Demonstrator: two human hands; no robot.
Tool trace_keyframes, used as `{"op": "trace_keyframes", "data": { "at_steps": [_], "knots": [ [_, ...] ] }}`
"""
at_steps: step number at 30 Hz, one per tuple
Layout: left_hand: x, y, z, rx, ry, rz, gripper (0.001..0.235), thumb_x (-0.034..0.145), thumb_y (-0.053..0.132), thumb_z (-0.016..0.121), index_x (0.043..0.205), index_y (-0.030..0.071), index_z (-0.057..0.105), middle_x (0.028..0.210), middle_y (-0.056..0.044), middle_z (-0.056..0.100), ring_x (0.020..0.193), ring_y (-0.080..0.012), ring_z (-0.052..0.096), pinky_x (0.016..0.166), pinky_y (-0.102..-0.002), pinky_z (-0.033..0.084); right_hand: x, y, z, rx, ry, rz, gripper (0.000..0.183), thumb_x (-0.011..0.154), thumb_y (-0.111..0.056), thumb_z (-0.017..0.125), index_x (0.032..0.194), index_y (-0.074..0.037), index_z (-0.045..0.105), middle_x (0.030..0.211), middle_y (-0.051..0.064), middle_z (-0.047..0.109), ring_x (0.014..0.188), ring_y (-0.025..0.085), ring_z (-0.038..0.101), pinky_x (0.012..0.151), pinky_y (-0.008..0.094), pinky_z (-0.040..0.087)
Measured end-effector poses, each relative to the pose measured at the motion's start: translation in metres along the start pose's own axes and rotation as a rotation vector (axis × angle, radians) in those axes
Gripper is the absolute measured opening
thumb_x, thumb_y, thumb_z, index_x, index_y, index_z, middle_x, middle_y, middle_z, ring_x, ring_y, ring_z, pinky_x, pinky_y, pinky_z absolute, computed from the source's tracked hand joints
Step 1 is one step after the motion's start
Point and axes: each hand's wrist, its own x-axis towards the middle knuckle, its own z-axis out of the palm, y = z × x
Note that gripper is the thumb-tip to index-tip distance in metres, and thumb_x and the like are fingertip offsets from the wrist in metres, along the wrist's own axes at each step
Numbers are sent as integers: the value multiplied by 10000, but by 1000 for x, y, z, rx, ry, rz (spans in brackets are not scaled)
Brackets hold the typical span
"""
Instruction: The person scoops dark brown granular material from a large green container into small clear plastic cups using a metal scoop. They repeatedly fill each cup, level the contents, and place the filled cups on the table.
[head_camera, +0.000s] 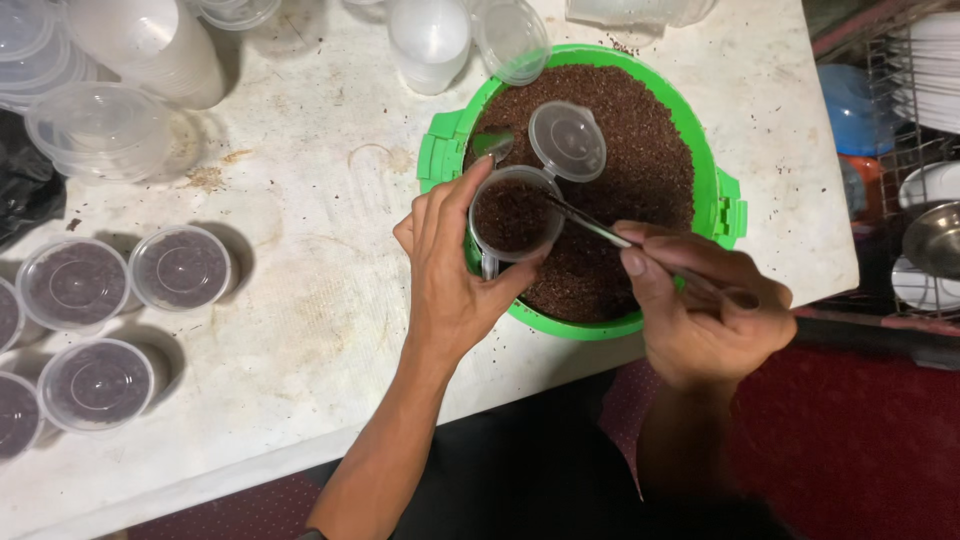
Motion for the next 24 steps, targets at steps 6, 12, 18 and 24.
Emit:
{"op": "trace_keyframes", "data": {
  "at_steps": [6, 12, 18, 24],
  "knots": [
    [1, 0, -4, -10, 17, 13, 747, 816, 380, 813, 1465, 231, 473, 1337, 3, 602, 1238, -212, 557, 1032, -358, 293, 3, -13, 8, 19, -100, -1, 177, 856, 213, 789, 905, 125, 644, 879, 247, 701, 879, 417, 788, 801, 449, 722],
    [2, 1, -6, -15, 15, 9, 732, 820, 401, 811, 1451, 234, 481, 1358, 17, 606, 1253, -202, 555, 1051, -357, 300, -2, -5, 7, 106, -113, -25, 255, 838, 228, 788, 937, 56, 628, 907, 200, 690, 881, 417, 794, 800, 465, 738],
    [2, -1, -5, -14, 21, 36, 741, 819, 411, 815, 1452, 214, 484, 1348, 11, 613, 1227, -209, 565, 1033, -360, 308, 8, -15, 7, 109, -160, 52, 164, 855, 178, 759, 904, 99, 623, 876, 296, 699, 853, 414, 788, 752, 409, 695],
    [2, 1, -4, -15, 16, 26, 746, 786, 347, 837, 1437, 222, 495, 1345, 25, 612, 1225, -195, 570, 1013, -356, 307, 11, -6, 21, 140, -139, 10, 172, 866, 220, 759, 920, 125, 627, 879, 257, 691, 857, 418, 788, 731, 421, 712]
  ]
}}
